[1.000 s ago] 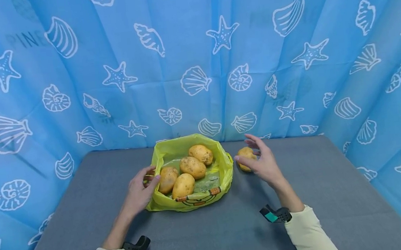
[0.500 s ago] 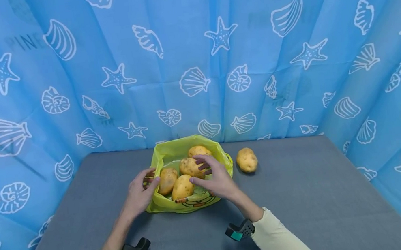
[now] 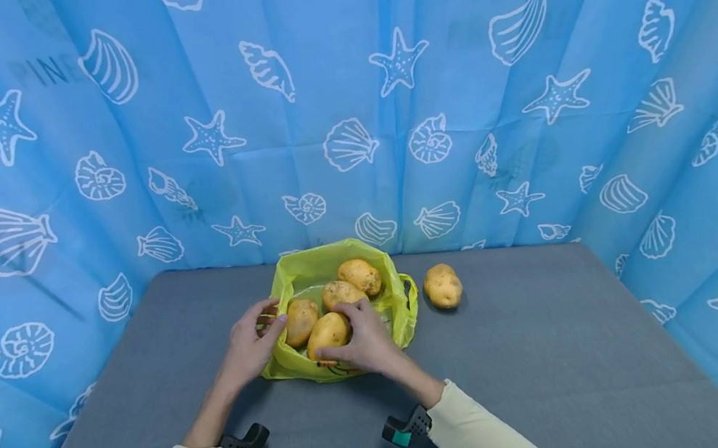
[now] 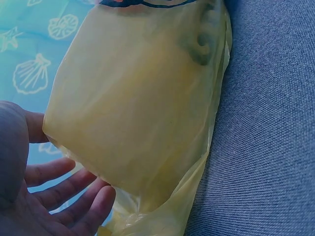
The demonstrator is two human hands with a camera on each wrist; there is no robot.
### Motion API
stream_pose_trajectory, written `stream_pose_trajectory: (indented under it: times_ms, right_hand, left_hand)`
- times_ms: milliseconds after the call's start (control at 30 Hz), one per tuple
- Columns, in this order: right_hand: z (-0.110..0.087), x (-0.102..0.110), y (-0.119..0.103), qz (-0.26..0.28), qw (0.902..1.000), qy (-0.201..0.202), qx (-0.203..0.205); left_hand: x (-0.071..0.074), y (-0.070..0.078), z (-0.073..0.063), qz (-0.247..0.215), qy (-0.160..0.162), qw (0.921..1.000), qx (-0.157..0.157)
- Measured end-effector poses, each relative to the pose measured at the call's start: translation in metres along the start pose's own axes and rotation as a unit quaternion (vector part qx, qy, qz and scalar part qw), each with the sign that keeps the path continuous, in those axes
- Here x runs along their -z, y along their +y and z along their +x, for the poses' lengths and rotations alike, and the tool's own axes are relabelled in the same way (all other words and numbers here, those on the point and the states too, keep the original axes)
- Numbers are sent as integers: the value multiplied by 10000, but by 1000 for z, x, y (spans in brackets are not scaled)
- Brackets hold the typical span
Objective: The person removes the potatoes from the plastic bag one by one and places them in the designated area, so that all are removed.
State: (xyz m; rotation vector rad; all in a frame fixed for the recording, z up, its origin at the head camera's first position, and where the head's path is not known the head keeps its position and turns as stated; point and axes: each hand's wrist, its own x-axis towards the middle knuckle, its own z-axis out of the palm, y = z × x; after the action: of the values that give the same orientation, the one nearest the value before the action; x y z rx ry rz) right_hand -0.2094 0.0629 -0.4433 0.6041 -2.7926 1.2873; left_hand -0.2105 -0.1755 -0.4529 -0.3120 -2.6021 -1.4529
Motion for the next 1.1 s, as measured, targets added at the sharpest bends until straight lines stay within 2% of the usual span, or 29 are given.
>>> stream_pose_trajectory:
  times_ms: [200,433,633,767,900,1100]
  right_hand:
    - [-3,-9,0,27,9998,3,-209]
    - [-5,-4,0,748,9965,337,-135]
    - [-7,25,-5,1413,9877,662,128]
    - [-9,51,-2,1862,9798,661,312]
    - [-13,79,8,2193,9724,781,133]
    - [-18,116,30,2662,9559,1215,-254]
  left_hand:
    - [-1,-1,-1,24,17,10000,-38]
    - [-2,-2,0,4,33,10000,-57]
    - [-2,-2,1,27,64,9999,-114]
    - [-2,-1,2,46,59,9999,-100]
    - [-2,-1,2,51,48,10000,-67]
    - [-2,-2,1,90,43,9999,-100]
